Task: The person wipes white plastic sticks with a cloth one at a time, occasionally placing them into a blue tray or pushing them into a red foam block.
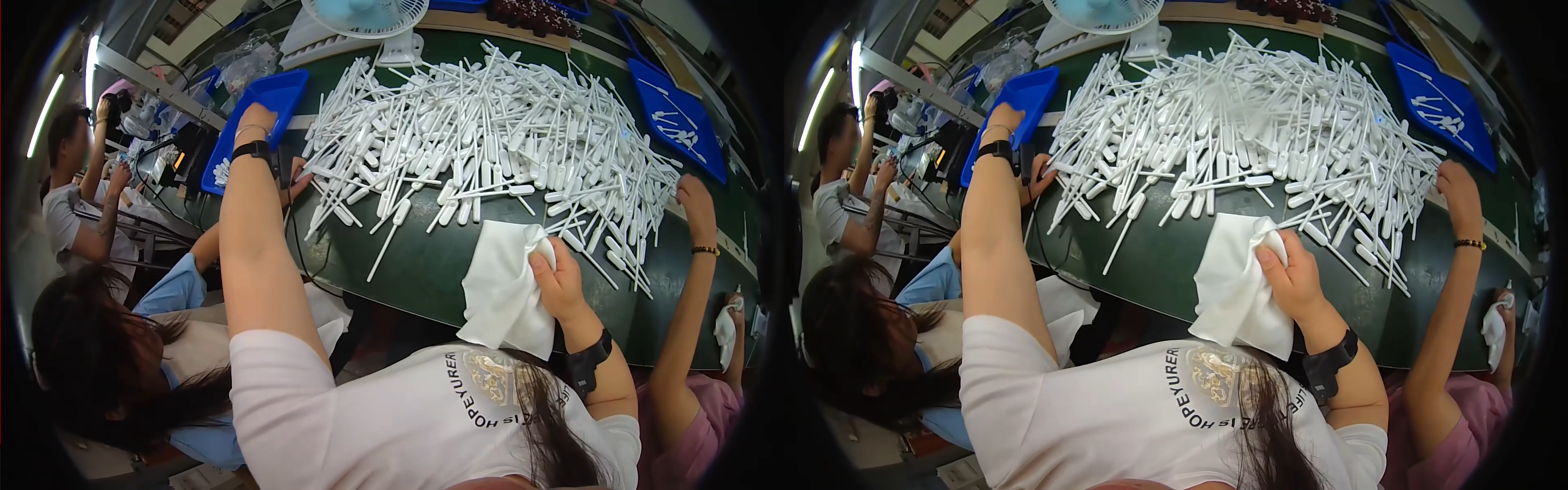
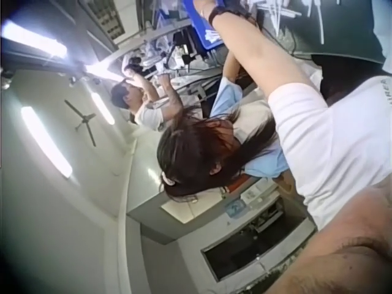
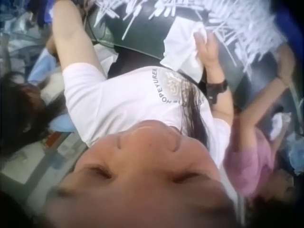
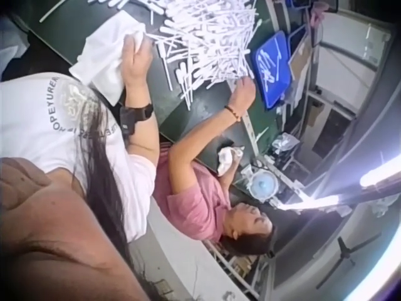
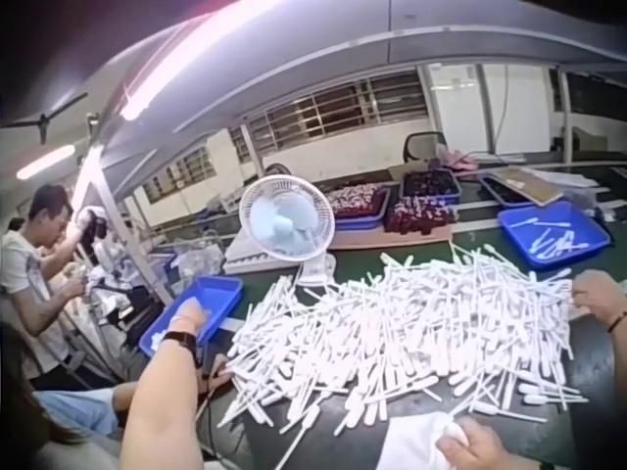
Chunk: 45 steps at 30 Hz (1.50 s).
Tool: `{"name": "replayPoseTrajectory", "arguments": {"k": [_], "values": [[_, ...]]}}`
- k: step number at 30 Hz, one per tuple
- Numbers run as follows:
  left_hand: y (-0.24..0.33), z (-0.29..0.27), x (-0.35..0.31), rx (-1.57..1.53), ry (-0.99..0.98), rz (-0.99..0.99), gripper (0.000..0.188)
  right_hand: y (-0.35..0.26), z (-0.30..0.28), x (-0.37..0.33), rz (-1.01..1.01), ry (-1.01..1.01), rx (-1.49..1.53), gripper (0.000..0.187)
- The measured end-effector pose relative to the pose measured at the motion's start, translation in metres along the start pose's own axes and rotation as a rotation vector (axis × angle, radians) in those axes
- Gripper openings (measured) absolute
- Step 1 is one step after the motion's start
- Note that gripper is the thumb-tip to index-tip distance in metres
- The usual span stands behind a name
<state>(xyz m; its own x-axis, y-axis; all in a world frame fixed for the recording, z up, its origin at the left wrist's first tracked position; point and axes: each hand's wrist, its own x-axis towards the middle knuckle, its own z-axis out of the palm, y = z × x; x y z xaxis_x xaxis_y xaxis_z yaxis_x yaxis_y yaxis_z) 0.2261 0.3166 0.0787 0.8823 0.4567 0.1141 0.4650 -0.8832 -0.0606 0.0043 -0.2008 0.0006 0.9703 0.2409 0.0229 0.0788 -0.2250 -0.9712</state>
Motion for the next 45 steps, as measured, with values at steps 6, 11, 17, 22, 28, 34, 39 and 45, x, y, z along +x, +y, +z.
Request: {"name": "replayPoseTrajectory", "arguments": {"k": [6,11,17,22,28,34,39,45], "values": [[0.106,-0.055,-0.114,-0.515,-0.355,0.391,0.019,0.014,-0.003,0.001,0.043,0.011,0.106,0.021],[0.106,-0.017,-0.192,-0.155,-0.209,0.547,0.014,0.008,-0.004,0.005,0.079,0.049,0.484,0.024],[0.100,0.020,-0.229,-0.072,-0.175,0.356,0.017,0.004,-0.004,0.002,0.190,-0.058,0.697,0.026],[0.087,0.010,-0.236,-0.204,-0.134,0.361,0.017,0.000,-0.003,0.001,0.177,-0.070,0.727,0.026],[0.130,-0.015,-0.282,-1.206,-0.443,0.465,0.012,-0.002,-0.017,0.004,0.167,0.062,0.944,0.029],[0.215,0.007,-0.342,-1.528,-0.540,0.579,0.015,-0.006,-0.014,0.005,0.079,0.088,1.094,0.032],[0.255,0.012,-0.357,-1.001,0.192,1.001,0.016,0.003,-0.013,0.009,0.127,0.164,0.863,0.028],[0.249,0.032,-0.346,-1.581,-1.006,0.547,0.017,0.003,-0.021,0.010,0.205,0.151,0.761,0.024]]}}
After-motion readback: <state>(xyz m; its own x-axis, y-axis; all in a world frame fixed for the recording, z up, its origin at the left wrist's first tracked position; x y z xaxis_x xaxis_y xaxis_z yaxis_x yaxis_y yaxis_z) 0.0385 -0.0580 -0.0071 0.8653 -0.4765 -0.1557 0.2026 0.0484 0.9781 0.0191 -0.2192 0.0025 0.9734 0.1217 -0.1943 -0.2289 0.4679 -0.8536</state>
